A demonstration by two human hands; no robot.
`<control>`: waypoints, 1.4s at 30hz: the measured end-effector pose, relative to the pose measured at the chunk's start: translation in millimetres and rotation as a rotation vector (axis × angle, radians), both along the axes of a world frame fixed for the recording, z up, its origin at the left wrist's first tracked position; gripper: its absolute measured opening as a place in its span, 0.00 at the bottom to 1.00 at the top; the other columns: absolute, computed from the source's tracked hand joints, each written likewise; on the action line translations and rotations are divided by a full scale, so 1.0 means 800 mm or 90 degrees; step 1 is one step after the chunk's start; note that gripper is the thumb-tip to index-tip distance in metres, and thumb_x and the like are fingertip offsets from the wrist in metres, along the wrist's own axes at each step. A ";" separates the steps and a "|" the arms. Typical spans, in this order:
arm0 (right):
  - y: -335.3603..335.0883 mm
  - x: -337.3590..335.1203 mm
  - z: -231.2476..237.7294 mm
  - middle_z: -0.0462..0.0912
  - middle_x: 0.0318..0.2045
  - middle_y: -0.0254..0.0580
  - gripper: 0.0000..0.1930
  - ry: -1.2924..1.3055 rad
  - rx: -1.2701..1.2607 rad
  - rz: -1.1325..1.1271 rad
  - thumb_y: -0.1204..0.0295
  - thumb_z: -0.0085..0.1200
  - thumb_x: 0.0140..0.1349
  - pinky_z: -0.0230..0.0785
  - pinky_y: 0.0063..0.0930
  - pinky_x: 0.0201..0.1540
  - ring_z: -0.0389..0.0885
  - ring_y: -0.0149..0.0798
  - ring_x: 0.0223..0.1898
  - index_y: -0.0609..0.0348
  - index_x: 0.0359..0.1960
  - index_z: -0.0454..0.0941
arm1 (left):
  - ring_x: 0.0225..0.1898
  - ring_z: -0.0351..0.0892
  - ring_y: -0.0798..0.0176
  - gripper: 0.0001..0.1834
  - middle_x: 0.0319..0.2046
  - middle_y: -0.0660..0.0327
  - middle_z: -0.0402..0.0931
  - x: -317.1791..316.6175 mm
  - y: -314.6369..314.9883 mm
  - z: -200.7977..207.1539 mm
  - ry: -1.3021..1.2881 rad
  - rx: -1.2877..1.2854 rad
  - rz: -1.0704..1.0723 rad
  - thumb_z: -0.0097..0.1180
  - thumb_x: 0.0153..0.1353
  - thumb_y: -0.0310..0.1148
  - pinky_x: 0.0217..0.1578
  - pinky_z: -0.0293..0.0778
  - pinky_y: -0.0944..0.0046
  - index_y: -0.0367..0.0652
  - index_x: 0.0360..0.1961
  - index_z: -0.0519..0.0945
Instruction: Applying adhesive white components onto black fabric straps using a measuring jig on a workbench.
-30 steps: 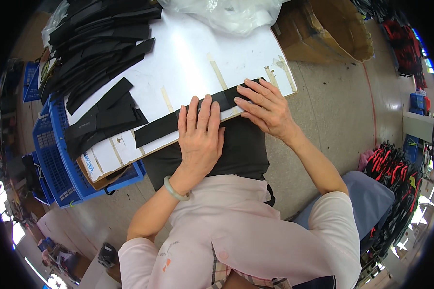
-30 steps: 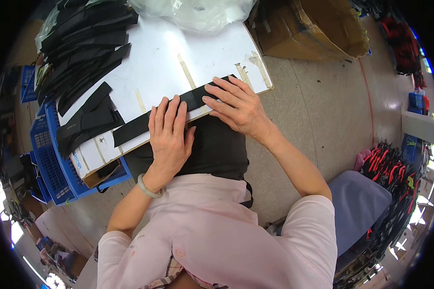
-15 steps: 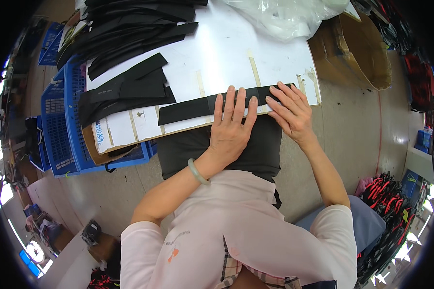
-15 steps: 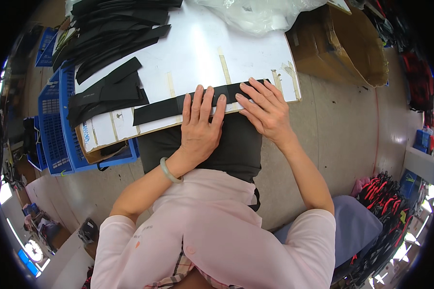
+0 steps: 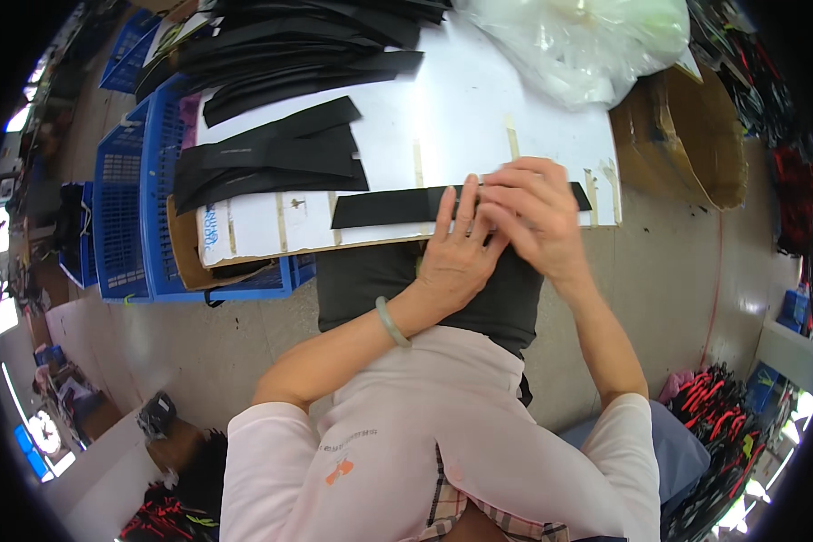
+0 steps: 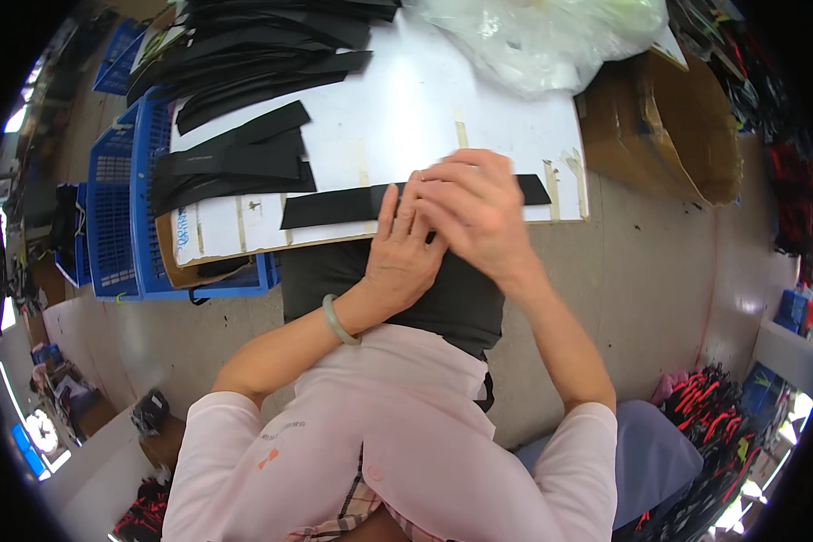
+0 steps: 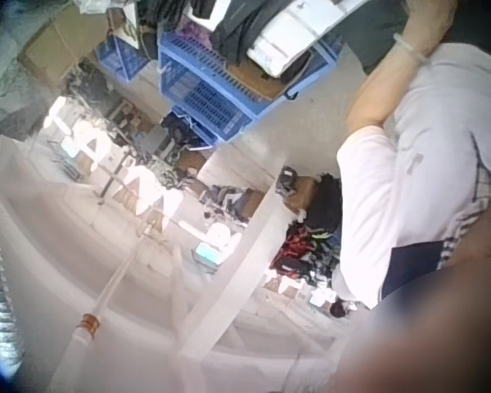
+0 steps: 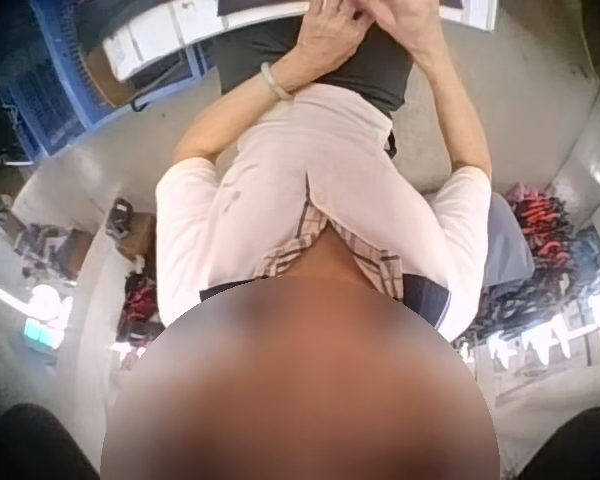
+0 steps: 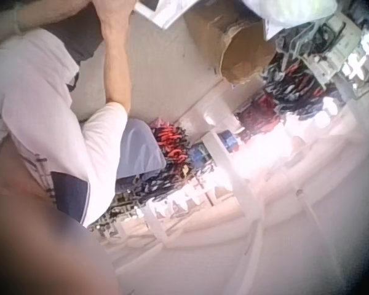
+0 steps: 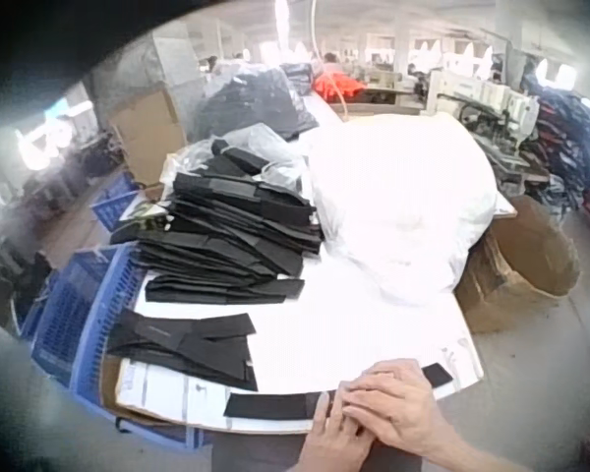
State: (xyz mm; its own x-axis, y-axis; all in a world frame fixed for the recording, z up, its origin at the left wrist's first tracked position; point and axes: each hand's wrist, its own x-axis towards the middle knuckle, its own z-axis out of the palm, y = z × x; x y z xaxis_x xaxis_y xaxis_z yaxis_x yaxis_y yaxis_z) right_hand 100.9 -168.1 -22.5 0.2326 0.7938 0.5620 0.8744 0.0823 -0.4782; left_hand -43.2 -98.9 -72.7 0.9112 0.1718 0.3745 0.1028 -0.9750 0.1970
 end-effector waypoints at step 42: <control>-0.050 0.139 0.015 0.64 0.14 0.31 0.13 0.271 -0.528 -0.049 0.69 0.64 0.47 0.56 0.27 0.24 0.62 0.28 0.20 0.60 0.18 0.70 | 0.67 0.59 0.40 0.30 0.64 0.45 0.61 0.005 0.003 -0.004 0.000 0.062 0.018 0.49 0.56 0.20 0.65 0.55 0.42 0.41 0.63 0.67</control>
State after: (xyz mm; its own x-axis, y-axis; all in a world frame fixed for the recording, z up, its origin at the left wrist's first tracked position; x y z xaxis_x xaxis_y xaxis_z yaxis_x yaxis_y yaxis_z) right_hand 212.3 -208.0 -10.6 0.3577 0.8767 -0.3216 0.6004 -0.4797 -0.6398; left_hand -39.1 -96.1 -75.7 0.9065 0.1598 0.3909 0.1300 -0.9863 0.1016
